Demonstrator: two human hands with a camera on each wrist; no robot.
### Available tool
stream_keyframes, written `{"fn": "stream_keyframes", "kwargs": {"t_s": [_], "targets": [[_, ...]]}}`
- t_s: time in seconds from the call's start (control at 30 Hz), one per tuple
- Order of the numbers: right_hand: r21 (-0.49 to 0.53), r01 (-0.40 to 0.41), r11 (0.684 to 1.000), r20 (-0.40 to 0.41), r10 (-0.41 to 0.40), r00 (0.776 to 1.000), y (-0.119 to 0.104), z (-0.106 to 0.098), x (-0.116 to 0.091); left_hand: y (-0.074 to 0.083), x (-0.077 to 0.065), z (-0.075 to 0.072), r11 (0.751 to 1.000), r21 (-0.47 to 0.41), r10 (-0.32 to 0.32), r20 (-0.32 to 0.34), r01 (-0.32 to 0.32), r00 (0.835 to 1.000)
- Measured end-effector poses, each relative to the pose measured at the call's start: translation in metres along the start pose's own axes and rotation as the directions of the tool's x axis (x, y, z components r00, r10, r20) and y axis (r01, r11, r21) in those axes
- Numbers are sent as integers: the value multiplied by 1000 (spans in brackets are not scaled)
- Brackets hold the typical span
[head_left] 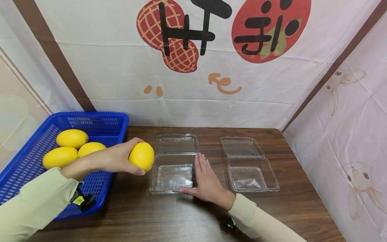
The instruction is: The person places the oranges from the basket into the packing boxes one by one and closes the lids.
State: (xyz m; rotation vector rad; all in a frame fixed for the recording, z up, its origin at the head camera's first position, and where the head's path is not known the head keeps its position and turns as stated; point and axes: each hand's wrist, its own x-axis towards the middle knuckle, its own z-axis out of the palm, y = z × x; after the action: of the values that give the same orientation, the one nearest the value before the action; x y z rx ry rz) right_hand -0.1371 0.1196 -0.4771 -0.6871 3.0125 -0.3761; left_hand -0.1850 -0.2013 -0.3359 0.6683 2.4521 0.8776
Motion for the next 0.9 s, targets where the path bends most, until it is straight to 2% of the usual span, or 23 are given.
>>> {"fn": "stream_keyframes", "kwargs": {"t_s": [0.47,0.9], "targets": [[19,-5,1000,4,5,1000,-1,-2,0,15,19,13,999,17,38,40,-39,998],[27,-13,1000,21,13,1000,-1,-3,1,22,32,25,998,-29,55,65,-53,996]]}}
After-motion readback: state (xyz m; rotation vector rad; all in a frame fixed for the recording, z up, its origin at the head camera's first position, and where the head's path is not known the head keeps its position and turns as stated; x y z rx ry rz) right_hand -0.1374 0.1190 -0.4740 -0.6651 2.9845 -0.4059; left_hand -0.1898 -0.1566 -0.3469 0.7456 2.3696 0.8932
